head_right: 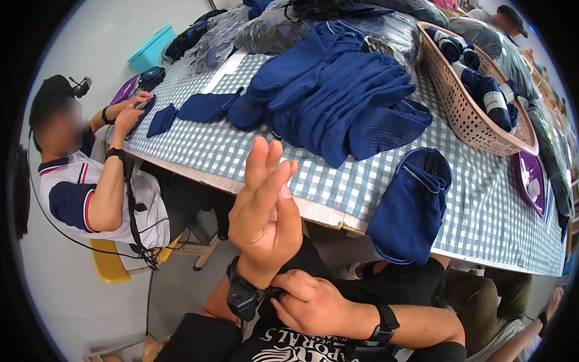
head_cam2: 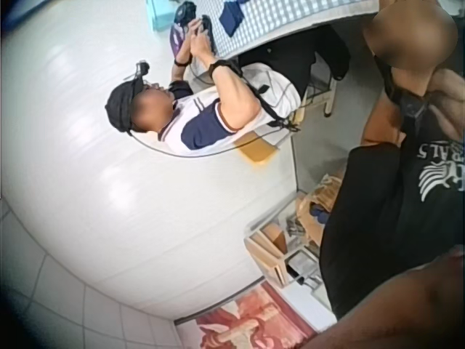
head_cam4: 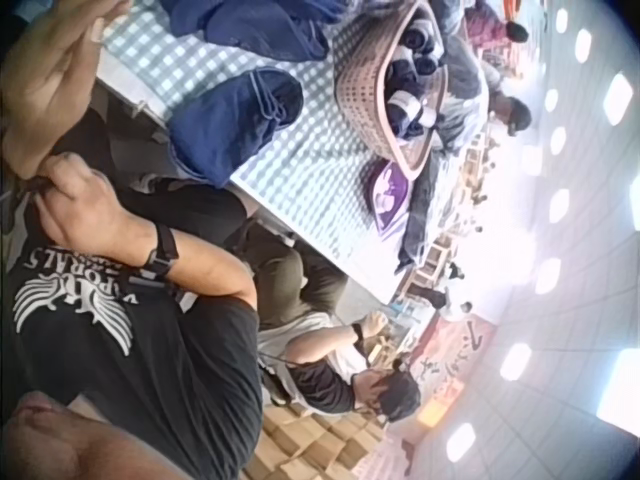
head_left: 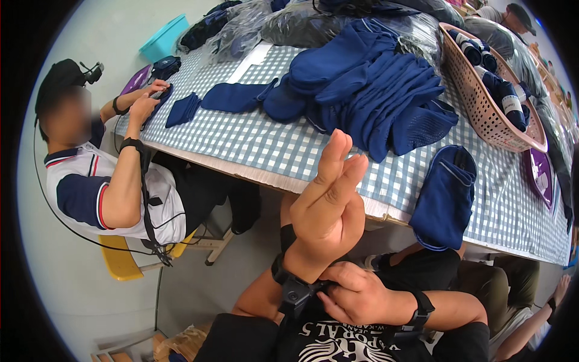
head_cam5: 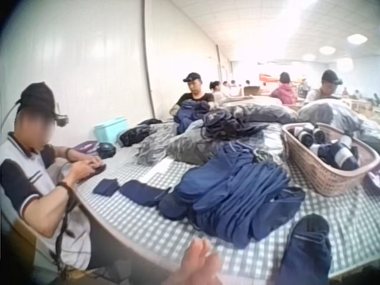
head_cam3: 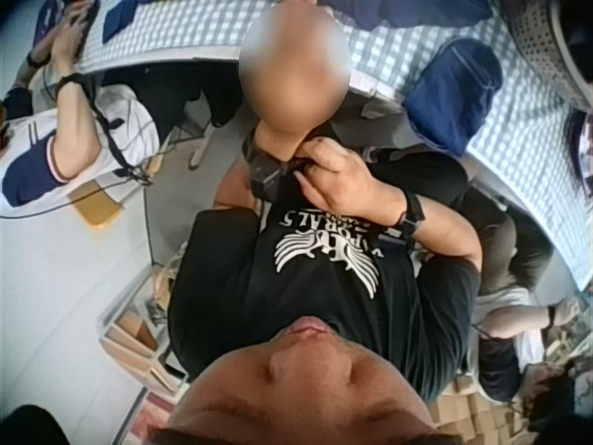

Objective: The recorder is assembling small blue fabric shoe components, possibly insoles or linings, by rolling them and applying adhesive labels in a manufacturing environment.

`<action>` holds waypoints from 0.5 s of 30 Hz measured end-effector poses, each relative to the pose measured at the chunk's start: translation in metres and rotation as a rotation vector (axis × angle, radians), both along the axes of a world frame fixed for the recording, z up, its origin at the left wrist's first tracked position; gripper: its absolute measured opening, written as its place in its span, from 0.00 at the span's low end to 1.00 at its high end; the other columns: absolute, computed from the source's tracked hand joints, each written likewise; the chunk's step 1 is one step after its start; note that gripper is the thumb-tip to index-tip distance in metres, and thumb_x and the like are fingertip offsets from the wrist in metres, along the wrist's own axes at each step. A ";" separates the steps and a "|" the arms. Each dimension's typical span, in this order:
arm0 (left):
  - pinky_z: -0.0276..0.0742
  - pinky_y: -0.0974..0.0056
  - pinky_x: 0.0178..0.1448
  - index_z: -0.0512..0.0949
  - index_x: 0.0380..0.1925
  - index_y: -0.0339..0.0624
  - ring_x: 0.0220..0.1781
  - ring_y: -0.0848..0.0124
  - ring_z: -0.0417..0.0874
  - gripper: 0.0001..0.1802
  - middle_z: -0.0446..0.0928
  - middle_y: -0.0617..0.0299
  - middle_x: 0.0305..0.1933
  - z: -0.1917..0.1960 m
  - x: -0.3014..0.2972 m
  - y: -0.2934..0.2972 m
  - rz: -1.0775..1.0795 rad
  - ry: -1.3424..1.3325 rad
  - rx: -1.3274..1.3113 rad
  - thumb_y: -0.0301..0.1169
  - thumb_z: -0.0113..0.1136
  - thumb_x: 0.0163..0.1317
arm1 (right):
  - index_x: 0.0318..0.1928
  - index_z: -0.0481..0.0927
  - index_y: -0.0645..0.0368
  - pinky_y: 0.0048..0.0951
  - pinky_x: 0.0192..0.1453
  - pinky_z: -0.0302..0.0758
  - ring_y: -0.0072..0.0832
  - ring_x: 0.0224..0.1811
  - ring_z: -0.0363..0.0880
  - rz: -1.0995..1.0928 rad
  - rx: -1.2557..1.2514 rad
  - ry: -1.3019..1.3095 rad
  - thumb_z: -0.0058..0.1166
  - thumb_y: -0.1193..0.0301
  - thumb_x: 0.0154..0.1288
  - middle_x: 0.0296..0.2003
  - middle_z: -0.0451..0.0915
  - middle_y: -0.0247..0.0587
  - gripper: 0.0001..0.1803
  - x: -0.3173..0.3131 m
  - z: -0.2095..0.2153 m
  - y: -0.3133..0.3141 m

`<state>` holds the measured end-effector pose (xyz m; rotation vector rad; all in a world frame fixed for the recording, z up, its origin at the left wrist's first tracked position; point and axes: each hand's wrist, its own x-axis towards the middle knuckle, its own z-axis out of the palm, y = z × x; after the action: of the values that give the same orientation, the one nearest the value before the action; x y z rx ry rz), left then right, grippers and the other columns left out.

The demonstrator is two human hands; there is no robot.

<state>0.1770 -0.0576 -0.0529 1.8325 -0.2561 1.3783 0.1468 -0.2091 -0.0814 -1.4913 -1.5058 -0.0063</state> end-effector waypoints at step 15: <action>0.73 0.64 0.73 0.69 0.68 0.40 0.79 0.62 0.62 0.23 0.58 0.55 0.79 0.006 -0.013 -0.024 -1.219 0.164 -1.223 0.18 0.44 0.75 | 0.29 0.79 0.66 0.36 0.47 0.81 0.41 0.40 0.81 0.231 -0.162 0.183 0.63 0.78 0.59 0.39 0.79 0.46 0.05 0.008 -0.051 -0.021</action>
<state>0.1643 -0.0818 -0.0466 0.4819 -0.2679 0.2811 0.1553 -0.2302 -0.1319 -1.3928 -1.5480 0.3880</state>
